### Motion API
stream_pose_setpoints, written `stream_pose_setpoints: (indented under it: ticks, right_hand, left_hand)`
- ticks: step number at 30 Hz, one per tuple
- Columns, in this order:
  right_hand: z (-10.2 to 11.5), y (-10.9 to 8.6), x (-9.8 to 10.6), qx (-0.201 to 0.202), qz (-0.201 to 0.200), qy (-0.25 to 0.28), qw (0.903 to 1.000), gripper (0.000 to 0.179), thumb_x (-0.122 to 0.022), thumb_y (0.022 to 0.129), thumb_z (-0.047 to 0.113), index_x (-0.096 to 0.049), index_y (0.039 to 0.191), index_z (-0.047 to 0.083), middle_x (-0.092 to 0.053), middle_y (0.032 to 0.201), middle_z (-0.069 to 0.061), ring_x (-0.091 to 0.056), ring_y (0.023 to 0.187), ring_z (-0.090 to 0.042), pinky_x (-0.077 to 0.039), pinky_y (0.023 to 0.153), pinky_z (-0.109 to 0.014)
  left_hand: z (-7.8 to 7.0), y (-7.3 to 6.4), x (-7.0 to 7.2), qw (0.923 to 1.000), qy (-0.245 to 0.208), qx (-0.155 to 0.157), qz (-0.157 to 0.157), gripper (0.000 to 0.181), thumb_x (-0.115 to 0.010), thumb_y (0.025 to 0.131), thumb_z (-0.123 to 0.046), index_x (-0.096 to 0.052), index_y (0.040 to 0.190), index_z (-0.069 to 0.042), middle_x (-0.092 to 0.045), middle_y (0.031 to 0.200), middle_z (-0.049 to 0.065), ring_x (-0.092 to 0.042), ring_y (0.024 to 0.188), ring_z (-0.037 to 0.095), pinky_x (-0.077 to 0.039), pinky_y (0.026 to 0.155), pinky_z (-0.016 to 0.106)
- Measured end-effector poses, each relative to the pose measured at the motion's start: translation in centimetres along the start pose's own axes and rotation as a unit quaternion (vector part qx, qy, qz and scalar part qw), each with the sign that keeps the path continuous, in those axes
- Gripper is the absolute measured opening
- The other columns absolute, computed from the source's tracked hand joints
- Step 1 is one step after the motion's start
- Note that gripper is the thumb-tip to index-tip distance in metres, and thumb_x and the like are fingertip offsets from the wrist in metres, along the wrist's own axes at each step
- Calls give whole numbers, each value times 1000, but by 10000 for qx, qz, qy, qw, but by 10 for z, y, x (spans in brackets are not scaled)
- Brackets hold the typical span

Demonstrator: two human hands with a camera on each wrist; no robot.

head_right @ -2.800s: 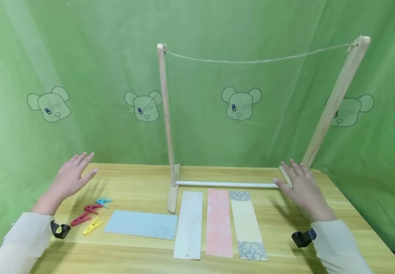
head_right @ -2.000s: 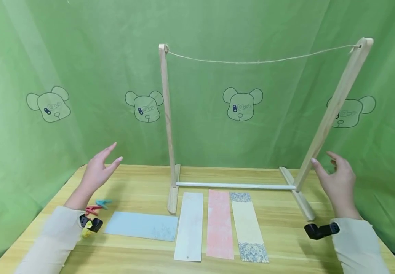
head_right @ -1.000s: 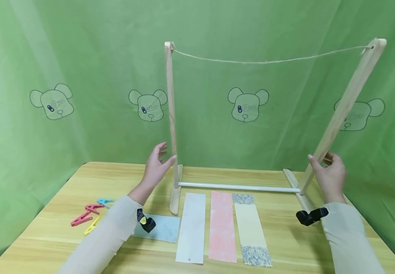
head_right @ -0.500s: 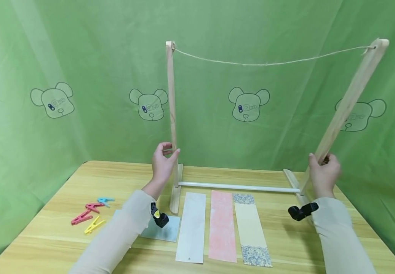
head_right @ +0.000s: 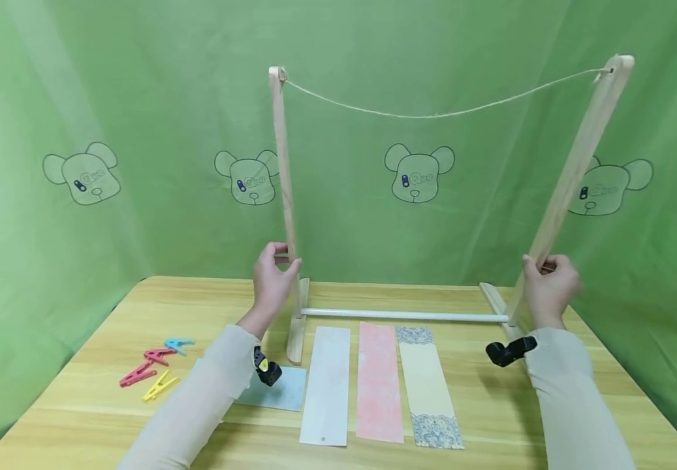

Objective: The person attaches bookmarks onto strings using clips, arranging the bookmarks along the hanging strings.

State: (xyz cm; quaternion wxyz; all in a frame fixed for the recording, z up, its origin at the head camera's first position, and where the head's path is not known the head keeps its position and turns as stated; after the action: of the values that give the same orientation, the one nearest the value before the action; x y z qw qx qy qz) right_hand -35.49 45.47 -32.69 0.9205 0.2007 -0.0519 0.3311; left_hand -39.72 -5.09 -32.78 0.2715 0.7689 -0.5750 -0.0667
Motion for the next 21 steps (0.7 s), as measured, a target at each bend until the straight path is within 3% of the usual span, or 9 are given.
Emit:
stream_pose_setpoints:
  ticks: [5, 11, 21]
  right_hand:
    - [0, 1, -4, 31, 66, -84, 9999, 20, -68, 85, 17, -50, 77, 21, -46, 69, 22, -46, 61, 10, -40, 56, 0]
    - [0, -3, -11, 68, 228, -251, 9994, 19, -67, 86, 20, -49, 79, 21, -46, 71, 20, -46, 61, 10, -41, 57, 0]
    - [10, -17, -28, 356, 507, -658, 9959, 16, -64, 88, 22, -49, 86, 14, -48, 80, 9, -44, 64, 5, -41, 57, -2]
  left_hand:
    - [3, 3, 5, 9998, 90, -149, 22, 27, -68, 82, -2, -56, 106, -2, -60, 108, 10, -61, 96, 25, -56, 67, 23]
    - [5, 7, 15, 9994, 246, -225, -15, 26, -69, 82, -2, -56, 105, -1, -60, 106, 10, -61, 95, 24, -57, 74, 34]
    - [13, 16, 34, 9986, 465, -240, -109, 25, -68, 82, -2, -56, 103, 0, -61, 105, 12, -62, 93, 24, -56, 73, 30]
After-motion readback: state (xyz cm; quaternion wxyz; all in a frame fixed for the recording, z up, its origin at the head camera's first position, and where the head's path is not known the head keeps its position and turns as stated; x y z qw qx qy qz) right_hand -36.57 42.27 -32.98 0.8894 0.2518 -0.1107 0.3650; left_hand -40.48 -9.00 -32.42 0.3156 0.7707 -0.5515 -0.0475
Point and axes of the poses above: each hand's wrist, its own y-axis towards the middle knuckle, its own x-axis out of the back of the hand, z = x × y, the point moved 7 cm from there along y, towards the middle knuckle
